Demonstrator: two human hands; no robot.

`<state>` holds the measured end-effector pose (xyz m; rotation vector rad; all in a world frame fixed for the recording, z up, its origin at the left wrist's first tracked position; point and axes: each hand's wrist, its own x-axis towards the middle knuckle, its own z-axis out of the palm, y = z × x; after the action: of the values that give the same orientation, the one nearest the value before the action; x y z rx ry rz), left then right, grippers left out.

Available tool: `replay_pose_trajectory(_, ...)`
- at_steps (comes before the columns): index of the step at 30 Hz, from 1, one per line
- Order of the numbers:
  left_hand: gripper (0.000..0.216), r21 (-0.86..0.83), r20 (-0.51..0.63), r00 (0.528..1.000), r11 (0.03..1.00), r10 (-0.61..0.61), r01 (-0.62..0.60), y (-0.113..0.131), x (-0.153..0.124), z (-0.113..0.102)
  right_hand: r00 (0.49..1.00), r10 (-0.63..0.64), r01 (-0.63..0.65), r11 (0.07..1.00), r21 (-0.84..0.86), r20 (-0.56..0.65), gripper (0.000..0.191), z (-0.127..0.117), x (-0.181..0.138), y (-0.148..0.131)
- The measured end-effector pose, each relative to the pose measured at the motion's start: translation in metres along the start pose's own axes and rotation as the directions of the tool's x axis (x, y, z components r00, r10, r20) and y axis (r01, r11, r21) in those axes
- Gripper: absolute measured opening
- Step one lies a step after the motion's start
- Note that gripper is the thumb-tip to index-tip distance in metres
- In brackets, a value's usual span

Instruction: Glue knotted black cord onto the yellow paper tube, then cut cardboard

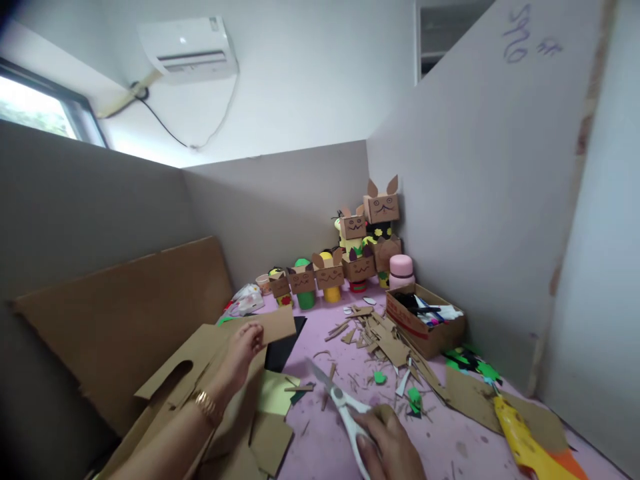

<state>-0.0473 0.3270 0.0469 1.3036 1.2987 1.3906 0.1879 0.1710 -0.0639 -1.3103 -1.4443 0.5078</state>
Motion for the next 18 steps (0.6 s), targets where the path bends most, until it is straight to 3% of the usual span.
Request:
replay_pose_trajectory(2, 0.009, -0.043, 0.072, 0.997, 0.999, -0.014, 0.017, 0.009, -0.049, 0.004, 0.987, 0.149, -0.158, 0.922, 0.354, 0.054, 0.021, -0.005, 0.002, -0.021)
replay_pose_trajectory(4, 0.009, -0.064, 0.156, 0.987, 0.997, -0.041, 0.052, 0.015, -0.096, 0.009, 0.924, 0.354, -0.354, 0.653, 0.669, 0.145, 0.034, -0.009, 0.002, -0.039)
replay_pose_trajectory(7, 0.01, -0.078, 0.278, 0.955, 0.988, -0.107, 0.133, 0.018, -0.15, 0.019, 0.836, 0.421, -0.482, 0.256, 0.838, 0.352, 0.042, -0.013, -0.001, -0.055)
replay_pose_trajectory(9, 0.011, -0.095, 0.339, 0.93, 0.978, -0.143, 0.185, 0.016, -0.172, 0.025, 0.81, 0.397, -0.509, 0.113, 0.853, 0.431, 0.032, -0.015, -0.004, -0.06)
replay_pose_trajectory(11, 0.012, -0.117, 0.361, 0.919, 0.97, -0.159, 0.214, 0.011, -0.183, 0.029, 0.798, 0.367, -0.543, 0.091, 0.835, 0.478, 0.029, -0.015, -0.007, -0.062)
replay_pose_trajectory(15, 0.012, -0.158, 0.33, 0.929, 0.961, -0.164, 0.226, 0.0, -0.183, 0.029, 0.858, 0.307, -0.501, 0.318, 0.805, 0.412, 0.036, -0.016, -0.01, -0.066)
replay_pose_trajectory(18, 0.014, -0.2, 0.304, 0.931, 0.942, -0.202, 0.27, -0.008, -0.179, 0.025, 0.867, 0.192, -0.496, 0.427, 0.756, 0.46, 0.046, -0.016, -0.012, -0.067)
